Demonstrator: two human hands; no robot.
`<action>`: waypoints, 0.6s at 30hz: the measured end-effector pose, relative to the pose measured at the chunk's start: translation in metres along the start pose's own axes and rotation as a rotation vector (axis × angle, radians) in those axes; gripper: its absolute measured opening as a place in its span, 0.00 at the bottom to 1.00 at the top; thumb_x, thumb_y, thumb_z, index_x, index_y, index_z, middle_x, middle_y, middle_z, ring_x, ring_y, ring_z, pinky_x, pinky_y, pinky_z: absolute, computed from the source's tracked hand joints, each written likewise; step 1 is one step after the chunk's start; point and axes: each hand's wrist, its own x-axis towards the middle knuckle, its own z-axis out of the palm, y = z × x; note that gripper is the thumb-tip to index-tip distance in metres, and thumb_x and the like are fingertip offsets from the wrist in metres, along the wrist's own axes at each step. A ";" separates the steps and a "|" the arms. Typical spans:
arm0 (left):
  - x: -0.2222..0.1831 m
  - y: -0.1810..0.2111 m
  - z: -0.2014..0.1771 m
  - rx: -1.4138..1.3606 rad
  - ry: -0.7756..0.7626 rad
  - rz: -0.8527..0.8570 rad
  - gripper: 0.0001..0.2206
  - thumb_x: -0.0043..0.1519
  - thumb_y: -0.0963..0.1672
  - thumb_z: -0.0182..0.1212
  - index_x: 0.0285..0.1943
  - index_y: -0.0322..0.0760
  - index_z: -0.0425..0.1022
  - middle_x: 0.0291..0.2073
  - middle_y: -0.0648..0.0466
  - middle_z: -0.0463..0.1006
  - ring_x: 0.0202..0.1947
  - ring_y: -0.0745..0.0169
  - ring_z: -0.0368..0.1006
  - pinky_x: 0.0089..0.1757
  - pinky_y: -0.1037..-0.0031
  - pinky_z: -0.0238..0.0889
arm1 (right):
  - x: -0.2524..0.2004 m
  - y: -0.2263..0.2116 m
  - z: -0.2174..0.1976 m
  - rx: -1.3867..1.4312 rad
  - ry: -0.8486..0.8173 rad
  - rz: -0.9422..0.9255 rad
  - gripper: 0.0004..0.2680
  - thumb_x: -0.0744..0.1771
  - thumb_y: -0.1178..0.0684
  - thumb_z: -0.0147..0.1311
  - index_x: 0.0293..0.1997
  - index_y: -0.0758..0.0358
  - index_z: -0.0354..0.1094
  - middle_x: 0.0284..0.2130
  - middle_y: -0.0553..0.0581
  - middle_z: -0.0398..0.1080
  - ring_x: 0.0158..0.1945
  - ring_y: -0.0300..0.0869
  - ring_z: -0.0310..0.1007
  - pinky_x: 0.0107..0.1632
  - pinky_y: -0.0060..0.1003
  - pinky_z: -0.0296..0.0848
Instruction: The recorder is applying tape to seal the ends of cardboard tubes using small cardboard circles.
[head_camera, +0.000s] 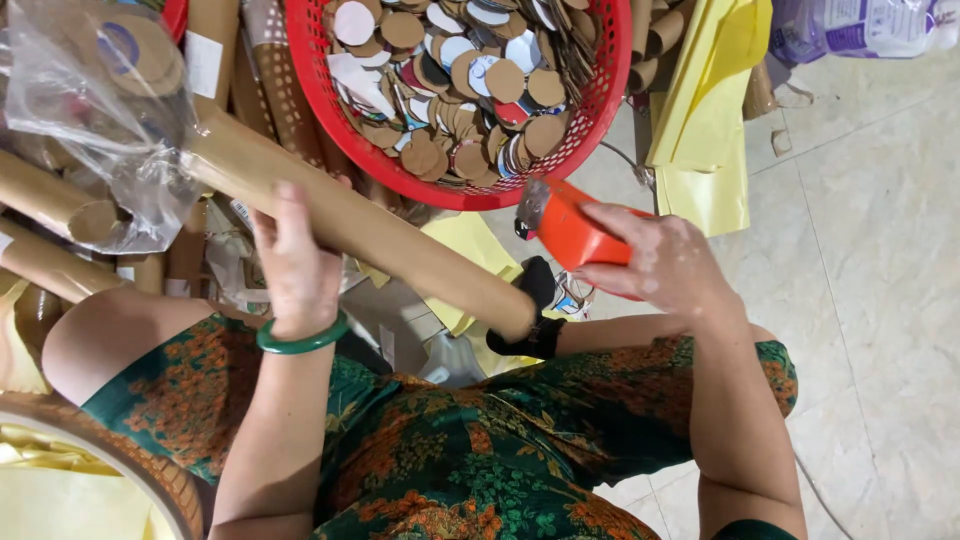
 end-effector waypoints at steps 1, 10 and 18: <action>-0.003 0.010 0.009 -0.001 0.002 0.008 0.26 0.66 0.41 0.67 0.70 0.36 0.58 0.55 0.47 0.72 0.52 0.49 0.75 0.57 0.54 0.75 | 0.009 -0.009 -0.010 -0.001 0.004 -0.008 0.16 0.61 0.43 0.69 0.50 0.47 0.69 0.53 0.66 0.78 0.37 0.57 0.79 0.37 0.48 0.76; -0.049 -0.012 0.067 0.344 0.114 -0.049 0.32 0.68 0.52 0.46 0.78 0.46 0.37 0.74 0.47 0.50 0.62 0.44 0.71 0.56 0.55 0.71 | 0.043 -0.068 -0.013 1.049 -0.110 0.577 0.25 0.59 0.50 0.67 0.63 0.59 0.66 0.40 0.55 0.80 0.25 0.42 0.81 0.30 0.37 0.80; -0.073 -0.002 0.087 0.647 -0.352 0.962 0.14 0.75 0.46 0.43 0.63 0.49 0.74 0.76 0.54 0.60 0.81 0.49 0.48 0.75 0.43 0.26 | 0.043 -0.062 -0.010 1.324 -0.048 0.571 0.21 0.64 0.56 0.61 0.65 0.68 0.64 0.51 0.59 0.76 0.53 0.39 0.75 0.57 0.34 0.74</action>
